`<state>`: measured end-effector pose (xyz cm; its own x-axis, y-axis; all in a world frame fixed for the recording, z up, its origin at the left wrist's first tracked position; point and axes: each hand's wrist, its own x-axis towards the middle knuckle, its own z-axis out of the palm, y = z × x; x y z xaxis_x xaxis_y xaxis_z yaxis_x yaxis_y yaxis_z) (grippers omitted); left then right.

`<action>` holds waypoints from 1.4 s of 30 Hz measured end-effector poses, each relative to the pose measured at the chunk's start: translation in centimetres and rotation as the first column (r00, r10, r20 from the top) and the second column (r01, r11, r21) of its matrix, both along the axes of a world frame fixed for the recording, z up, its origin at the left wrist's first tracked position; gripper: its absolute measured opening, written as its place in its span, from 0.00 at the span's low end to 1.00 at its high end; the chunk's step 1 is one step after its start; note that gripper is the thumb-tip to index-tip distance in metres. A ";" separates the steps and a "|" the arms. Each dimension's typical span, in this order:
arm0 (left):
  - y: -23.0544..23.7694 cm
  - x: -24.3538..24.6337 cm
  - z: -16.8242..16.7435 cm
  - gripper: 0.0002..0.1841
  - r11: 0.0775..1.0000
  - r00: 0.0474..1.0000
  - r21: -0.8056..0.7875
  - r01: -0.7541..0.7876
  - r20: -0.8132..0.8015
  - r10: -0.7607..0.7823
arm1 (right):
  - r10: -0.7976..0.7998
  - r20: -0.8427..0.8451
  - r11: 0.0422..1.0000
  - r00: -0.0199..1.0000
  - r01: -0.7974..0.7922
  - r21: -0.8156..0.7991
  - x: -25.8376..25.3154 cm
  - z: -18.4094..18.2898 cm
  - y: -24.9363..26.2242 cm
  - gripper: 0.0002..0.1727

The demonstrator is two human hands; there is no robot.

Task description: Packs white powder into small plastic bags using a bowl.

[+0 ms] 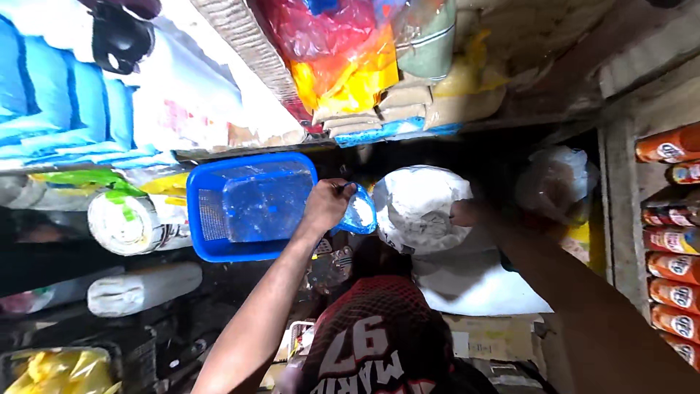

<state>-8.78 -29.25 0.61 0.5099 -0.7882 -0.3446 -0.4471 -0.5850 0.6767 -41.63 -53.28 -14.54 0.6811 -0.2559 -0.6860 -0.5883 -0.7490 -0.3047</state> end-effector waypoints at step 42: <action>-3.3 -3.8 -3.7 0.14 0.951 0.872 -0.121 -0.285 -0.445 0.204 | -0.384 0.126 0.915 0.915 0.359 0.184 2.5 17.4 4.2 0.17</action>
<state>-12.60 -32.50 -3.12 0.5314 -0.7253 -0.4376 0.0468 -0.4907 0.8701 -39.13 -49.08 2.90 0.6587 -0.4116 -0.6299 -0.7503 -0.4220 -0.5089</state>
